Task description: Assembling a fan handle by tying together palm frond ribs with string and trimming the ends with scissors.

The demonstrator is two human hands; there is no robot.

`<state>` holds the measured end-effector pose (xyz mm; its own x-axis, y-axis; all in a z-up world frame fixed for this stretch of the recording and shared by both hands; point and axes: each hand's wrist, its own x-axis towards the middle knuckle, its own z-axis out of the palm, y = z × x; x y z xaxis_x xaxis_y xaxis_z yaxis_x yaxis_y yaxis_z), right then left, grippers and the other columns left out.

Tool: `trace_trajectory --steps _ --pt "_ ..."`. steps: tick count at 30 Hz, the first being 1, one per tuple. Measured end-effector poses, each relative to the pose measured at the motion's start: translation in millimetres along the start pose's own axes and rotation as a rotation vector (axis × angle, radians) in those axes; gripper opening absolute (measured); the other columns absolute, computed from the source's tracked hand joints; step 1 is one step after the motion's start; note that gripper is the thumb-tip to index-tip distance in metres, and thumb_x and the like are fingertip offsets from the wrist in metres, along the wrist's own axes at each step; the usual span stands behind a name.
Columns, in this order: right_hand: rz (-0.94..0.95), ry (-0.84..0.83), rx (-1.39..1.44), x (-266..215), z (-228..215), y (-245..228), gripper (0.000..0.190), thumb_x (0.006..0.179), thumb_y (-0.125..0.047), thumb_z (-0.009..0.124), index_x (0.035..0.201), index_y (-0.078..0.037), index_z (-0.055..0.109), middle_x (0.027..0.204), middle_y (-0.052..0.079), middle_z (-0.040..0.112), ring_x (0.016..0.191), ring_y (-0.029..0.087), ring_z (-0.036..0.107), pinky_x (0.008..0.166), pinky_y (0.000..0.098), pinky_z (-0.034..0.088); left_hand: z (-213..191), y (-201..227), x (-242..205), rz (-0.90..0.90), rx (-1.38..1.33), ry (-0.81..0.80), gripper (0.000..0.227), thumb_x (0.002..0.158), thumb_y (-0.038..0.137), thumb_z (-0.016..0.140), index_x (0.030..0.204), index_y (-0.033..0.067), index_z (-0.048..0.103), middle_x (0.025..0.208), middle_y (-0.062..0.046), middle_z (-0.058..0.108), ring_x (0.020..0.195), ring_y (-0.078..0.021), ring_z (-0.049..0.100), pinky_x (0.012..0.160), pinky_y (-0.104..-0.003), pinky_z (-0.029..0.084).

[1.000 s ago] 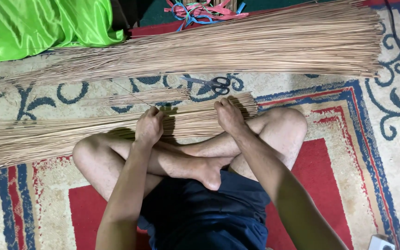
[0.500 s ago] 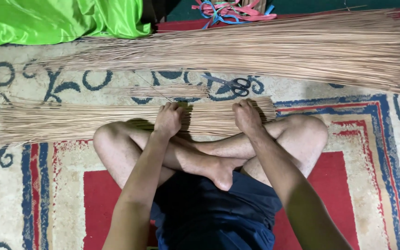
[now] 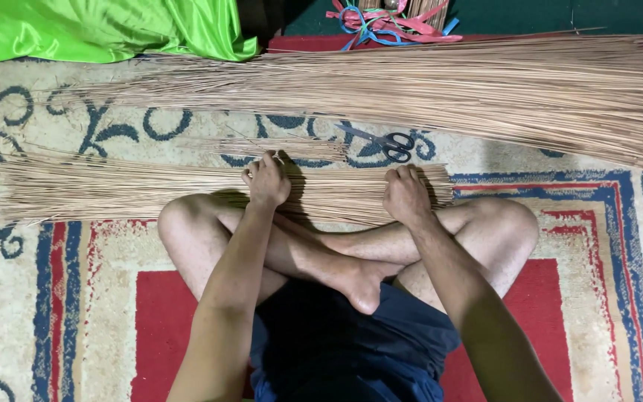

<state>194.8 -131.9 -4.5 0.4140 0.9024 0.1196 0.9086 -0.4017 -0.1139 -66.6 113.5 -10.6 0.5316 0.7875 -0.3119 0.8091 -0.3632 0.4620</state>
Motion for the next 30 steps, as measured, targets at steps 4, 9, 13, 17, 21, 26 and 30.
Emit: trace_trajectory --steps 4,9,13,17,21,26,30 --pt "0.002 0.006 0.012 0.2 -6.8 -2.5 0.017 0.078 -0.019 0.063 0.094 -0.013 0.066 0.098 0.01 0.059 0.101 0.032 0.061 0.081 0.0405 0.053 -4.8 4.0 -3.1 0.066 -0.038 -0.046 0.04 0.105 0.027 0.036 0.14 0.014 0.025 0.136 -0.02 0.055 0.138 -0.0421 0.035 0.114 -0.063 0.012" --pt "0.021 -0.034 0.031 0.1 -0.1 0.4 0.021 0.079 -0.019 0.062 0.098 -0.013 0.068 0.1 0.01 0.059 0.103 0.033 0.062 0.083 0.0421 0.052 -17.3 15.8 -11.1 0.101 -0.018 -0.109 0.035 0.105 0.027 0.038 0.137 0.016 0.029 0.14 -0.018 0.054 0.137 -0.0377 0.036 0.113 -0.06 0.016" --pt "0.024 -0.055 0.04 -0.3 -2.7 -1.5 0.021 0.08 -0.019 0.061 0.099 -0.013 0.068 0.102 0.011 0.059 0.103 0.034 0.062 0.084 0.0433 0.052 -11.9 12.3 -8.6 0.092 -0.009 -0.111 0.037 0.103 0.028 0.042 0.137 0.0153 0.032 0.14 -0.019 0.054 0.138 -0.0378 0.036 0.115 -0.06 0.018" --pt "0.018 -0.084 0.033 0.7 -5.7 -3.8 0.022 0.081 -0.021 0.061 0.101 -0.014 0.068 0.103 0.01 0.058 0.105 0.033 0.061 0.085 0.043 0.051 -11.0 13.7 -9.7 0.096 -0.023 -0.093 0.035 0.105 0.032 0.042 0.136 0.0181 0.036 0.138 -0.015 0.053 0.138 -0.0348 0.037 0.116 -0.058 0.019" --pt "0.014 -0.121 0.041 3.6 -17.7 -9.8 0.022 0.084 -0.022 0.06 0.103 -0.014 0.067 0.103 0.009 0.058 0.106 0.033 0.061 0.087 0.0437 0.051 -12.8 15.9 -10.0 0.132 0.001 -0.046 0.032 0.101 0.03 0.048 0.132 0.0212 0.044 0.129 -0.009 0.052 0.133 -0.0328 0.041 0.114 -0.056 0.025" --pt "0.007 -0.141 0.053 5.3 -27.8 -16.3 0.023 0.085 -0.022 0.06 0.105 -0.013 0.067 0.105 0.01 0.058 0.107 0.034 0.06 0.087 0.0446 0.051 -7.9 15.3 -8.6 0.149 0.004 -0.03 0.025 0.103 0.031 0.048 0.126 0.0222 0.052 0.123 -0.005 0.05 0.13 -0.0304 0.043 0.113 -0.055 0.028" --pt "-0.017 -0.113 0.049 4.3 -26.7 -15.3 0.022 0.086 -0.022 0.062 0.105 -0.013 0.068 0.102 0.01 0.059 0.106 0.033 0.061 0.087 0.0437 0.05 -7.5 15.9 -8.8 0.152 0.023 -0.026 0.026 0.102 0.034 0.047 0.125 0.0229 0.055 0.12 -0.004 0.051 0.129 -0.0292 0.044 0.112 -0.054 0.03"
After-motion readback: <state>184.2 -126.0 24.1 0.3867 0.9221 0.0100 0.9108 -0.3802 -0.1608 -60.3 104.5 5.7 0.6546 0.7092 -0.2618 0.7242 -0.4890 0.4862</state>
